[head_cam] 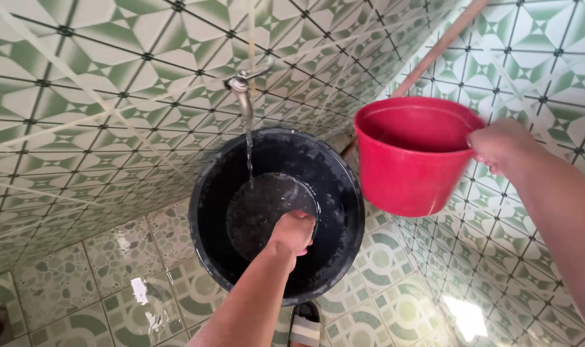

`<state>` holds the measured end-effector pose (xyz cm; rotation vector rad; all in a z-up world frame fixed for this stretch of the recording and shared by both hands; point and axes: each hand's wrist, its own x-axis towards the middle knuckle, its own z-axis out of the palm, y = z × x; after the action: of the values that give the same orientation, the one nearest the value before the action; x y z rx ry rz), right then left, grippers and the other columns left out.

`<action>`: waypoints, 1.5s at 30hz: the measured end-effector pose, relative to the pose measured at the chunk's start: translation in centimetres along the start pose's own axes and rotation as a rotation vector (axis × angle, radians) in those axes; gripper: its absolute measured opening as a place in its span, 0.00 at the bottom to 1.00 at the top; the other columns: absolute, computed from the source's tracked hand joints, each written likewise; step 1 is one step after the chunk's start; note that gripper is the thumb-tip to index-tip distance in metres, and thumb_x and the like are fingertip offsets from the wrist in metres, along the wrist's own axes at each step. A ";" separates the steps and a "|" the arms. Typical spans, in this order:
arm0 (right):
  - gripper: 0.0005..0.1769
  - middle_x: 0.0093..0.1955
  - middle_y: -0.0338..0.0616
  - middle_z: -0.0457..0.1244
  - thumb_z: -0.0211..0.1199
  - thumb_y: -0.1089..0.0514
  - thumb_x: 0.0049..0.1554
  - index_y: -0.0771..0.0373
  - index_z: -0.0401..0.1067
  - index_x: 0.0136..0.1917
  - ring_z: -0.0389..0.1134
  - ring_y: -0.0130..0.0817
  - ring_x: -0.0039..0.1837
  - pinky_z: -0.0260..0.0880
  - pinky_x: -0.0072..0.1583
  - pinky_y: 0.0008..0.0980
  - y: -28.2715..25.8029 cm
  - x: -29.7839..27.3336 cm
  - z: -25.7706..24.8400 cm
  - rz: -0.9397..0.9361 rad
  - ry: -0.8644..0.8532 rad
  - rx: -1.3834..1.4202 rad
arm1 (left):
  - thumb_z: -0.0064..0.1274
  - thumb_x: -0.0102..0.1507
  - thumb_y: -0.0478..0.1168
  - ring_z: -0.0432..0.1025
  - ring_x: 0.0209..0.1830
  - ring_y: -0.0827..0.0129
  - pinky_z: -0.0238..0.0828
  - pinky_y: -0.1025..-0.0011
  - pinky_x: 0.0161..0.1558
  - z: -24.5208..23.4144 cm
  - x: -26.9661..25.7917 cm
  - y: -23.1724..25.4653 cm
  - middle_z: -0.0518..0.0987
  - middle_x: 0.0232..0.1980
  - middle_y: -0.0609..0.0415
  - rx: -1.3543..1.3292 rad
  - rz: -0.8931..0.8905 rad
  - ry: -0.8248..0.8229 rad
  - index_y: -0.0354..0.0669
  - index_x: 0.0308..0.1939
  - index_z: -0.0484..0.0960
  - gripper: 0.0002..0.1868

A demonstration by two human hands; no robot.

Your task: The person mops the tiled bathroom floor using a mop and a red bucket, then fills the bucket from a wall tap and pours water into the toilet bowl. The person also removes a soap dish from the wall and scrubs it with a sponge.

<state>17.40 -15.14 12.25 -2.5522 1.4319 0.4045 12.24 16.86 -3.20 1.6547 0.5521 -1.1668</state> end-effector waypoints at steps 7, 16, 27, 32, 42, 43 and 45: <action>0.16 0.38 0.59 0.67 0.56 0.56 0.64 0.71 0.79 0.48 0.66 0.52 0.39 0.61 0.39 0.49 -2.7 -5.1 -1.7 -0.121 0.002 0.000 | 0.36 0.62 0.43 0.71 0.33 0.70 0.66 0.74 0.31 -4.6 -1.8 -0.4 0.77 0.33 0.53 -0.038 0.036 0.044 0.51 0.40 0.79 0.13; 0.21 0.44 0.49 0.75 0.49 0.52 0.62 0.53 0.82 0.57 0.75 0.43 0.48 0.75 0.51 0.42 -10.6 -14.9 0.4 -0.410 -0.170 -0.527 | 0.42 0.60 0.45 0.69 0.25 0.65 0.67 0.69 0.26 -13.7 -0.9 -7.1 0.76 0.30 0.55 -0.212 0.005 0.229 0.54 0.47 0.81 0.16; 0.12 0.24 0.36 0.45 0.58 0.62 0.55 0.63 0.64 0.31 0.40 0.22 0.22 0.45 0.26 0.22 -26.8 -16.6 14.8 -0.354 -0.746 -0.361 | 0.48 0.59 0.45 0.81 0.32 0.56 0.86 0.63 0.23 -21.2 -1.8 -17.4 0.84 0.36 0.41 -0.347 0.067 0.413 0.42 0.45 0.88 0.18; 0.15 0.22 0.30 0.40 0.51 0.66 0.50 0.54 0.51 0.26 0.38 0.19 0.22 0.40 0.27 0.18 -26.2 -16.3 17.8 -0.122 -1.144 -0.114 | 0.35 0.64 0.48 0.81 0.45 0.45 0.87 0.51 0.31 -23.1 -2.1 -19.1 0.84 0.46 0.35 -0.469 0.051 0.452 0.38 0.52 0.86 0.27; 0.18 0.20 0.32 0.42 0.56 0.71 0.49 0.56 0.53 0.27 0.40 0.20 0.22 0.50 0.28 0.24 -21.8 -14.1 28.5 -0.181 -1.605 0.112 | 0.42 0.62 0.50 0.69 0.71 0.51 0.62 0.50 0.70 -27.6 -8.4 -18.0 0.81 0.62 0.41 -0.671 -0.035 0.681 0.34 0.57 0.85 0.30; 0.13 0.21 0.33 0.43 0.57 0.68 0.51 0.59 0.59 0.29 0.41 0.21 0.22 0.46 0.28 0.23 -22.1 -15.4 27.9 -0.306 -1.520 0.111 | 0.47 0.63 0.50 0.71 0.49 0.51 0.67 0.54 0.46 -28.6 -3.8 -21.5 0.79 0.47 0.40 -0.790 0.020 0.747 0.33 0.57 0.82 0.27; 0.10 0.21 0.34 0.45 0.59 0.64 0.53 0.62 0.65 0.30 0.41 0.21 0.23 0.43 0.28 0.22 -20.9 -15.9 25.0 -0.418 -1.423 0.094 | 0.51 0.65 0.50 0.73 0.27 0.50 0.71 0.57 0.21 -26.8 -1.6 -23.6 0.76 0.31 0.39 -0.922 0.066 0.799 0.33 0.56 0.79 0.25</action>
<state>23.78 15.81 -5.58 -1.5693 0.3394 1.5349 4.38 50.69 -11.60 1.2177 1.2832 -0.0549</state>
